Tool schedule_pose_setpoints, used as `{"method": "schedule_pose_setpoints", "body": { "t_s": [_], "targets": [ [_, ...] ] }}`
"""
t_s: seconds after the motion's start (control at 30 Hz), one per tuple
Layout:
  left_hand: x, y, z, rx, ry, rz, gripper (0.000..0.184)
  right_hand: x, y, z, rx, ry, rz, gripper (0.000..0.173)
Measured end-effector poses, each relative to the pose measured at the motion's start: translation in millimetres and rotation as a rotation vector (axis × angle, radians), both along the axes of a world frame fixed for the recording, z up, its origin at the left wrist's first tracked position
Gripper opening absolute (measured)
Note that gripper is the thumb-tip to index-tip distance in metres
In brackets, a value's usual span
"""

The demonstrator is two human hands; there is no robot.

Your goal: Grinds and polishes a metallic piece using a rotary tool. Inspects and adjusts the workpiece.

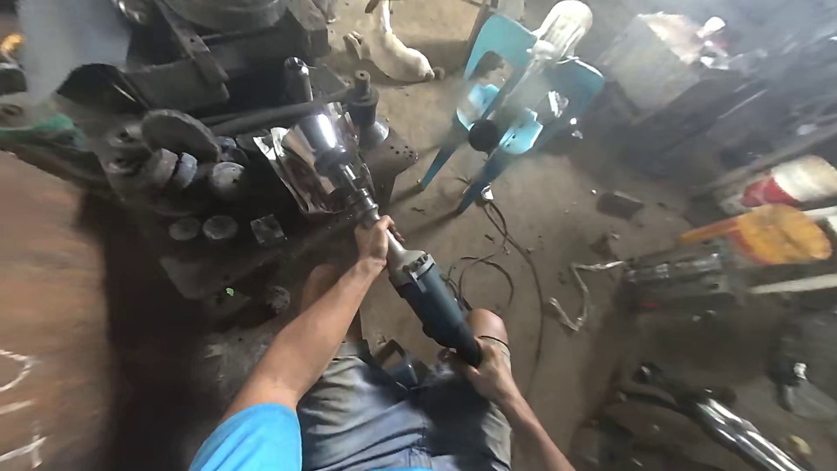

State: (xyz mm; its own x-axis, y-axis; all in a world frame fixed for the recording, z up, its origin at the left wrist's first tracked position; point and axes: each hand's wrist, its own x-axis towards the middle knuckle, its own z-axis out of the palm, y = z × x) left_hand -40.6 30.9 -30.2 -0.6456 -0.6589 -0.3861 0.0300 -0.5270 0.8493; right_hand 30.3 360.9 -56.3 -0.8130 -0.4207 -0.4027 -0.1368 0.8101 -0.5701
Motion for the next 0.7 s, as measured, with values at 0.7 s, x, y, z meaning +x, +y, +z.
{"method": "schedule_pose_setpoints", "body": {
  "t_s": [0.7],
  "targets": [
    [-28.8,4.4,8.4,-0.005,-0.099,-0.014,0.015,-12.4,-2.9,-1.1,-0.079,-0.119,-0.092,0.029]
  ]
}}
